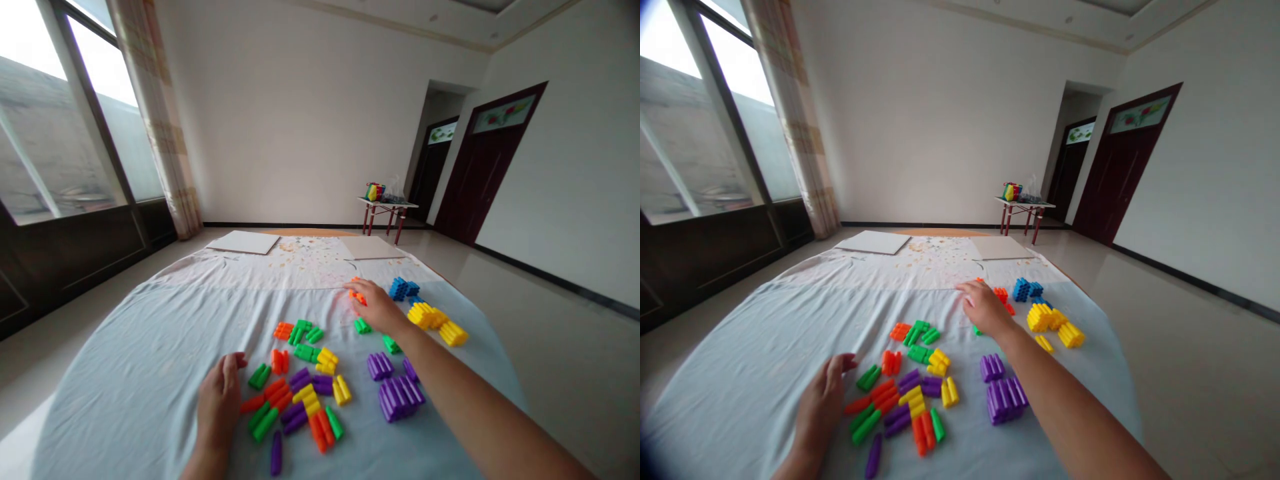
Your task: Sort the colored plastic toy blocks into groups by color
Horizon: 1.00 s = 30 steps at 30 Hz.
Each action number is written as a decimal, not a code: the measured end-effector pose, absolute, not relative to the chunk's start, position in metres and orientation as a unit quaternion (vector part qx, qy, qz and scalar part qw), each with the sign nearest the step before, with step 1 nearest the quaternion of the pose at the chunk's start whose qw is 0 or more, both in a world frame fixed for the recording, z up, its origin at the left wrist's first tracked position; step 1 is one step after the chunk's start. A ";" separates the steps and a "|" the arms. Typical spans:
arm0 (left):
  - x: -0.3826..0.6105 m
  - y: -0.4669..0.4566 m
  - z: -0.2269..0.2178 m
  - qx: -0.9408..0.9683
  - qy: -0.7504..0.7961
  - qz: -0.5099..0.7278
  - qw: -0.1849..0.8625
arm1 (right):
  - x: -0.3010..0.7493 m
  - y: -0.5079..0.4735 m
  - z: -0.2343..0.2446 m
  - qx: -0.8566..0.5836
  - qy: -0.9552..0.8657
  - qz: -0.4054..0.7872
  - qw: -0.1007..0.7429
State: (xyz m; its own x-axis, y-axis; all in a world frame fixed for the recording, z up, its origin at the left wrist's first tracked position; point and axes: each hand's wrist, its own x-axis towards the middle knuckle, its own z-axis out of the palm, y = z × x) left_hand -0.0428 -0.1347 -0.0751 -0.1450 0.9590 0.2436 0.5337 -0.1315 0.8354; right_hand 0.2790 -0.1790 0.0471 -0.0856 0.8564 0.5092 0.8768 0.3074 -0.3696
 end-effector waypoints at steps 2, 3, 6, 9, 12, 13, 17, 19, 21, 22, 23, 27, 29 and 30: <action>-0.042 -0.136 -0.075 0.608 0.608 0.451 0.241 | 0.249 -0.199 0.041 -0.551 -0.763 0.023 0.337; -0.041 -0.137 -0.075 0.608 0.605 0.454 0.242 | 0.235 -0.208 0.036 -0.541 -0.774 0.042 0.326; -0.041 -0.140 -0.074 0.608 0.599 0.459 0.246 | 0.202 -0.227 0.014 -0.558 -0.775 0.062 0.289; -0.041 -0.140 -0.074 0.608 0.598 0.457 0.252 | 0.187 -0.230 -0.010 -0.627 -0.734 0.042 0.259; -0.041 -0.140 -0.074 0.611 0.598 0.453 0.252 | 0.184 -0.227 -0.027 -0.686 -0.689 0.037 0.232; -0.041 -0.140 -0.075 0.612 0.598 0.453 0.250 | 0.184 -0.226 -0.031 -0.696 -0.681 0.040 0.224; -0.041 -0.139 -0.076 0.615 0.591 0.460 0.246 | 0.187 -0.226 -0.037 -0.668 -0.702 0.066 0.238; -0.042 -0.139 -0.076 0.616 0.590 0.460 0.245 | 0.188 -0.227 -0.038 -0.623 -0.729 0.094 0.268; -0.042 -0.139 -0.076 0.619 0.589 0.459 0.242 | 0.189 -0.228 -0.040 -0.583 -0.745 0.129 0.297; -0.042 -0.139 -0.076 0.620 0.589 0.459 0.240 | 0.189 -0.228 -0.041 -0.568 -0.748 0.144 0.311; -0.042 -0.140 -0.076 0.620 0.590 0.460 0.238 | 0.190 -0.227 -0.043 -0.556 -0.750 0.153 0.325; -0.041 -0.140 -0.076 0.621 0.591 0.459 0.233 | 0.187 -0.227 -0.047 -0.544 -0.737 0.137 0.376; -0.041 -0.140 -0.075 0.622 0.592 0.457 0.233 | 0.183 -0.230 -0.046 -0.543 -0.740 0.131 0.375; -0.040 -0.140 -0.075 0.623 0.591 0.457 0.232 | 0.180 -0.233 -0.044 -0.539 -0.747 0.134 0.365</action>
State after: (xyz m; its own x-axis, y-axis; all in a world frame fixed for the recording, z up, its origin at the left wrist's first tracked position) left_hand -0.0404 -0.1401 -0.0751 -0.1171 0.9484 0.2945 0.5240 -0.1929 0.8296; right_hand 0.1800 -0.2327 -0.0444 -0.1522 0.9033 0.4012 0.7079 0.3829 -0.5935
